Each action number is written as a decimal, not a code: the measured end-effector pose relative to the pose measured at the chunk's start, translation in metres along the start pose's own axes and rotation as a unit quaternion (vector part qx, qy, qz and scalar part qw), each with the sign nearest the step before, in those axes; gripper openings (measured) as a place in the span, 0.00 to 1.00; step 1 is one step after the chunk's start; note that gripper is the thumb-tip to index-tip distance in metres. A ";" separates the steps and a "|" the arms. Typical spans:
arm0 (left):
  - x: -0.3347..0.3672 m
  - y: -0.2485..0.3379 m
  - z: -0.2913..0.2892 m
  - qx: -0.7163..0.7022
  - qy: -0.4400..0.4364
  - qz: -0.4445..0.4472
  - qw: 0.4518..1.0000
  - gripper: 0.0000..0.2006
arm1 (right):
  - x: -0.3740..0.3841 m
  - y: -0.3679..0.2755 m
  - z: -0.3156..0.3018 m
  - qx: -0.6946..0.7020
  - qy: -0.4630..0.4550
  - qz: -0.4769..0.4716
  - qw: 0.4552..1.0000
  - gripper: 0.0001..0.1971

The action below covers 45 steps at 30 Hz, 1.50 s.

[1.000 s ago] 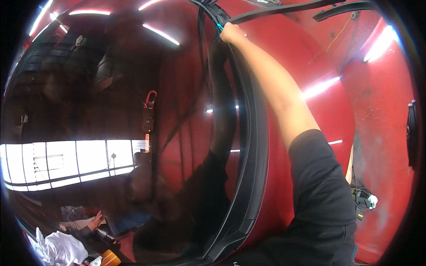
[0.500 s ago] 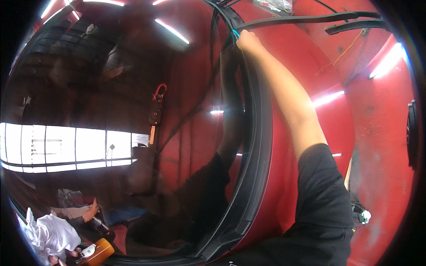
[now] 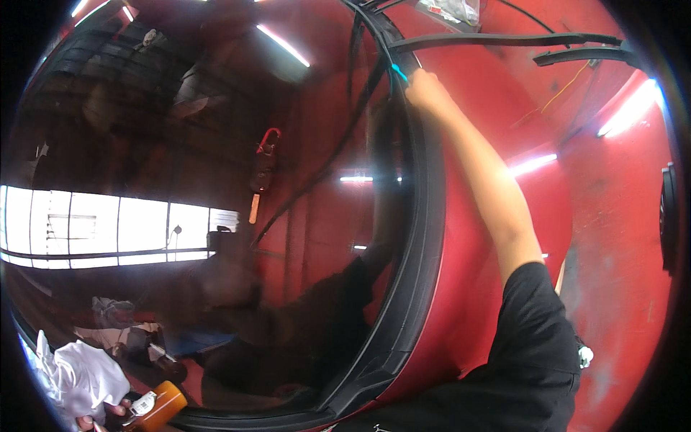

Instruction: The person cleans the window seals and glass of a red car using a toothbrush and a white cloth. They apply a liquid from a small bottle to the brush and wipe the treated areas, working along the edges of the rear and side windows.

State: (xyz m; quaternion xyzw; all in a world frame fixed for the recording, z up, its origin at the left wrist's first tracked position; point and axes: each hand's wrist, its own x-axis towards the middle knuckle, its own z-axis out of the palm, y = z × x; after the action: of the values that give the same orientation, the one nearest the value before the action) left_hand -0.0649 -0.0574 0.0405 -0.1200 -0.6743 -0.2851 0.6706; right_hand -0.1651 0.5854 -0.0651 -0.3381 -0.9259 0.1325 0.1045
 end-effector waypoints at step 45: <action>-0.004 -0.053 -0.032 -0.042 -0.195 0.012 0.980 0.24 | -0.024 -0.010 0.003 0.009 -0.009 0.006 1.000 0.15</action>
State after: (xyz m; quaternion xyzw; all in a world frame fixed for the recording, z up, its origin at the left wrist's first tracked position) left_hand -0.0669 -0.1169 0.0230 -0.2100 -0.7781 -0.2762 0.5236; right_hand -0.1539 0.5621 -0.0677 -0.3415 -0.9235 0.1446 0.0983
